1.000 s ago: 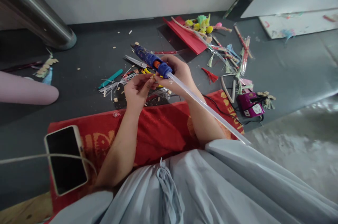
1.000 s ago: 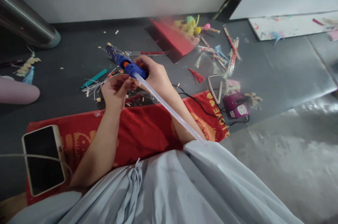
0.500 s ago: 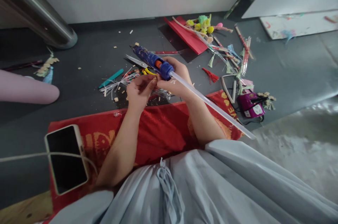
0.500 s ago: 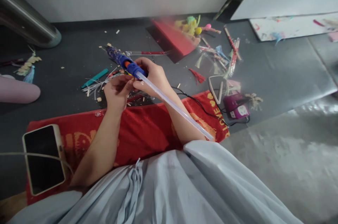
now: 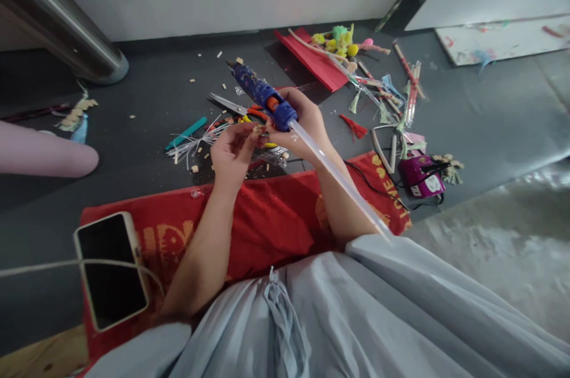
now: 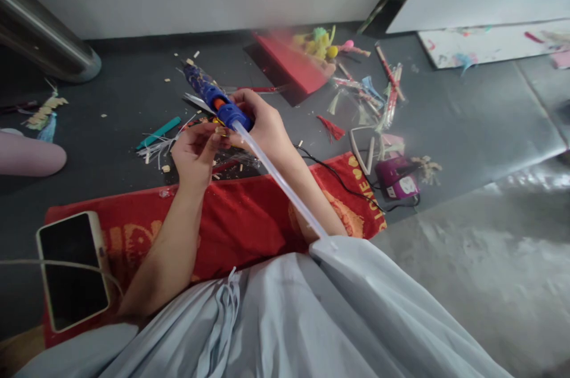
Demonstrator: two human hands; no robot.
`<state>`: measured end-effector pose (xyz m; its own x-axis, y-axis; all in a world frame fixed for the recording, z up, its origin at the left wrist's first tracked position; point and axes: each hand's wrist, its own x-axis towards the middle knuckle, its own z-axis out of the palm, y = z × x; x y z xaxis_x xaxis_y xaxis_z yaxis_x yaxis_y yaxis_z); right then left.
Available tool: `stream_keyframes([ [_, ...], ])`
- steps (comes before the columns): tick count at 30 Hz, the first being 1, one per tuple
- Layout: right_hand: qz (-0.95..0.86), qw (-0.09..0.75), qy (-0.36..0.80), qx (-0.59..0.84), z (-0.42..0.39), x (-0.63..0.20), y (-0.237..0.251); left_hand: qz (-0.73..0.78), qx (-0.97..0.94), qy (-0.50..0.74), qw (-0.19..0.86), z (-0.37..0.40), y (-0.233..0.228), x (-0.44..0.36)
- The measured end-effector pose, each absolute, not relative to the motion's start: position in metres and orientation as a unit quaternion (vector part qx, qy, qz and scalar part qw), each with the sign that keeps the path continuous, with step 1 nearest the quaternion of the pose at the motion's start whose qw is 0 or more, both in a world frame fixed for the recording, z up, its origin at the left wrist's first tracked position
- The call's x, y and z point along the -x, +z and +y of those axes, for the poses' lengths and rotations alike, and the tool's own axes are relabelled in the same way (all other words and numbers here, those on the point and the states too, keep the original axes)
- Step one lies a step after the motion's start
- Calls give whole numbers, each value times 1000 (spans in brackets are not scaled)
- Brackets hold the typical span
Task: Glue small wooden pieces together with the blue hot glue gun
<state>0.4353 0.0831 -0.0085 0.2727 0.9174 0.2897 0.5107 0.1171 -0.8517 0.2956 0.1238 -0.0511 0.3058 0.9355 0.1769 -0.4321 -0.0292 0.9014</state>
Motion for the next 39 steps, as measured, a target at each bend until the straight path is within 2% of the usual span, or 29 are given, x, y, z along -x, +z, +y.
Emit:
stream_keyframes([
  [4, -569, 503, 197, 620, 83, -440, -7, 273, -487, 524, 643, 127, -56, -294],
  [10, -536, 478, 201, 666, 84, -452, -7, 276, -447, 541, 657, 131, -55, -293],
  [19, -517, 494, 374, 590, 68, -465, 12, 240, -280, 540, 757, 144, -47, -280],
  [23, -541, 464, 414, 566, 61, -465, 23, 241, -251, 542, 765, 148, -50, -276],
  [34, -567, 407, 448, 559, 62, -456, 25, 270, -246, 524, 770, 148, -48, -274],
  [39, -564, 409, 464, 547, 63, -453, 24, 244, -251, 516, 782, 147, -48, -274],
])
